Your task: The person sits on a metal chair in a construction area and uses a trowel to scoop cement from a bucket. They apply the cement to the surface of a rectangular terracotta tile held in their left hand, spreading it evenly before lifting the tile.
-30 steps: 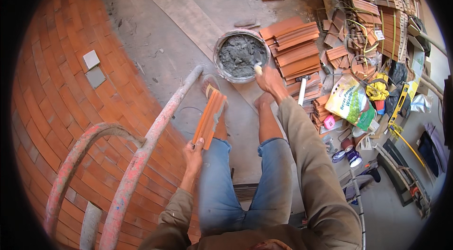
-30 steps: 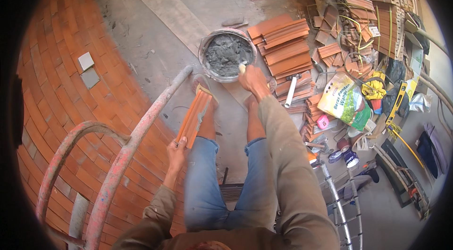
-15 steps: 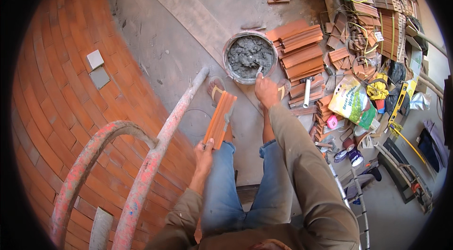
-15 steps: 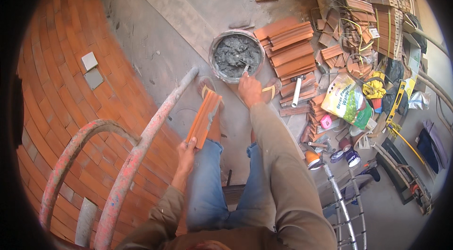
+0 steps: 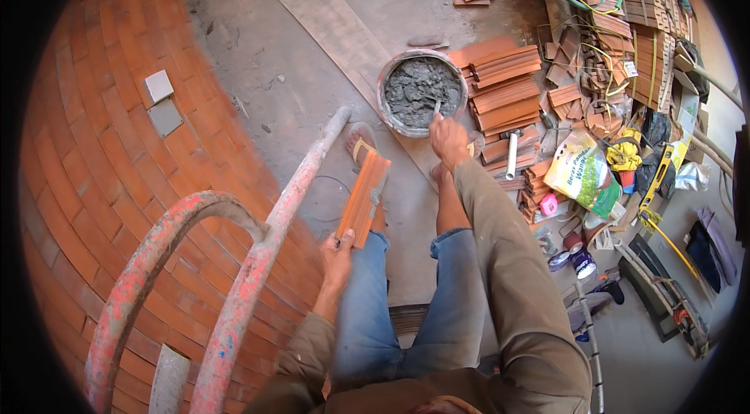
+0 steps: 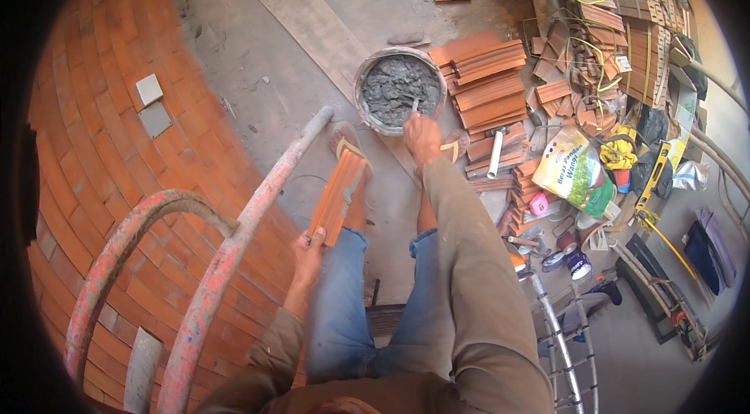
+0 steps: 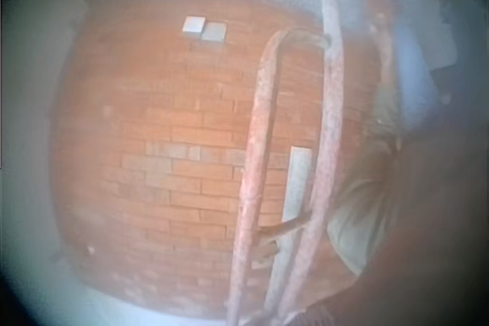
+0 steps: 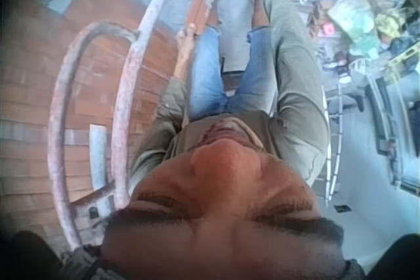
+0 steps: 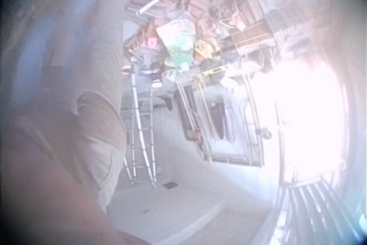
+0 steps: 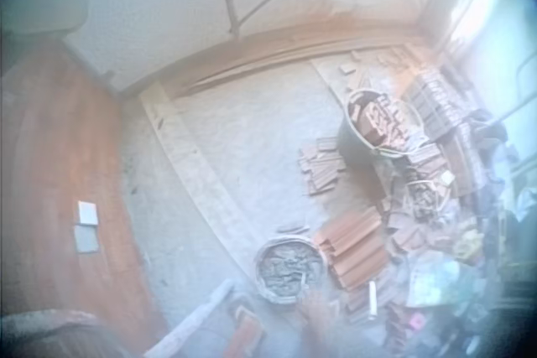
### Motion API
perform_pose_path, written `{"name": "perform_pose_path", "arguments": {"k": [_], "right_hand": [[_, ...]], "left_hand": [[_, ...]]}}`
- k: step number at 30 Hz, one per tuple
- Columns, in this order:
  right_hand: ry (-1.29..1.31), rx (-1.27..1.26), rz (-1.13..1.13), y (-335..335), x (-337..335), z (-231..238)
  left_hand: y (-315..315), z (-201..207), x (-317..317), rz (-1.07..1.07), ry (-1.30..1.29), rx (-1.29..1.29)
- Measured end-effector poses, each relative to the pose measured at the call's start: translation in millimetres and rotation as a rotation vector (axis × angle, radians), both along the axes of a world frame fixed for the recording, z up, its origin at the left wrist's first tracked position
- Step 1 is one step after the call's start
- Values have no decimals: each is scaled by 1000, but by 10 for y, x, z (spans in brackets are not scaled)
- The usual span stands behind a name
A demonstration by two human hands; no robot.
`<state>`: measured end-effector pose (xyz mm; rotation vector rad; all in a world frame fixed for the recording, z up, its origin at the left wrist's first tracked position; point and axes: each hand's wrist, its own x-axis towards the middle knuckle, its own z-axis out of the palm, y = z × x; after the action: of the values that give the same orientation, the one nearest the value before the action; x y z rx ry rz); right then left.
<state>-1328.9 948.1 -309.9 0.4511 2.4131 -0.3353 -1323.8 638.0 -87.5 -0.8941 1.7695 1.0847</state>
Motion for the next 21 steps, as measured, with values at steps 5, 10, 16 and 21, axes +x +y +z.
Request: {"name": "perform_pose_path", "arguments": {"k": [5, 10, 16, 21], "right_hand": [[-69, -177, -66, 143, -530, 721], [57, 35, 278, -241, -89, 1155], [-193, -169, -57, 72, -172, -58], [-170, -292, -138, 81, -555, 1068]], "left_hand": [[-177, 118, 45, 85, 5, 0], [-126, 107, -25, 29, 15, -24], [155, 118, -125, -84, 36, 5], [-108, 194, -1, 8, 52, 7]]}}
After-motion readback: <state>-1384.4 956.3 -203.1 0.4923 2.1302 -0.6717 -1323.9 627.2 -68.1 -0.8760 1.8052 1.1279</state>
